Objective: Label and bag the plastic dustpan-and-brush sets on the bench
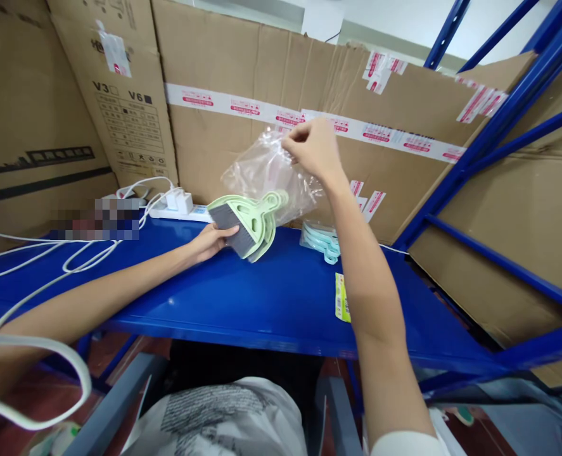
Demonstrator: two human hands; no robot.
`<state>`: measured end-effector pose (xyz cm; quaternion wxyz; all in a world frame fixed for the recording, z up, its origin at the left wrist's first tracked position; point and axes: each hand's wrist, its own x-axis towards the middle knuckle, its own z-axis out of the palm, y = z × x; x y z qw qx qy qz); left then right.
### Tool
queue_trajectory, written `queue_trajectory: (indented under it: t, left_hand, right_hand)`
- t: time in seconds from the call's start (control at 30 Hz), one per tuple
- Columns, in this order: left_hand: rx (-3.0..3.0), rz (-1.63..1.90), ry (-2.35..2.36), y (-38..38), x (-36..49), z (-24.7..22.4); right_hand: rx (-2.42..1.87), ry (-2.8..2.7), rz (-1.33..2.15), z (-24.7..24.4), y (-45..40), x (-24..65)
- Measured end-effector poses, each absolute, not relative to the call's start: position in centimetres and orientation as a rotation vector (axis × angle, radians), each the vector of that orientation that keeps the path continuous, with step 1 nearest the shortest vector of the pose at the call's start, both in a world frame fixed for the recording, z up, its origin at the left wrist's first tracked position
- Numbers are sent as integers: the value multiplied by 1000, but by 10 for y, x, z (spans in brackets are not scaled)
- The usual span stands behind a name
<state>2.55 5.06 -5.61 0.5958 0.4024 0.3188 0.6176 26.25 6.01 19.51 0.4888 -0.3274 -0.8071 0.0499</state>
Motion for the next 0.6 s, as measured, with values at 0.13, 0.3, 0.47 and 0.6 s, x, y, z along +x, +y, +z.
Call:
queue_trajectory:
  t: [0.13,0.3,0.47,0.6]
  left_hand:
    - [935,1358,722,43,28,-52]
    - [998,1169,843,38,37,-56]
    - [1063,1115,934,36,49,-60]
    - [1237,1277,1081,40,48,-60]
  right_hand:
    - [-777,-1741,12,215,51,308]
    - [-764,-1500,21,202,48,370]
    - [-880,-1311,267,157,66,395]
    - [-918,-1453,504,124,80,382]
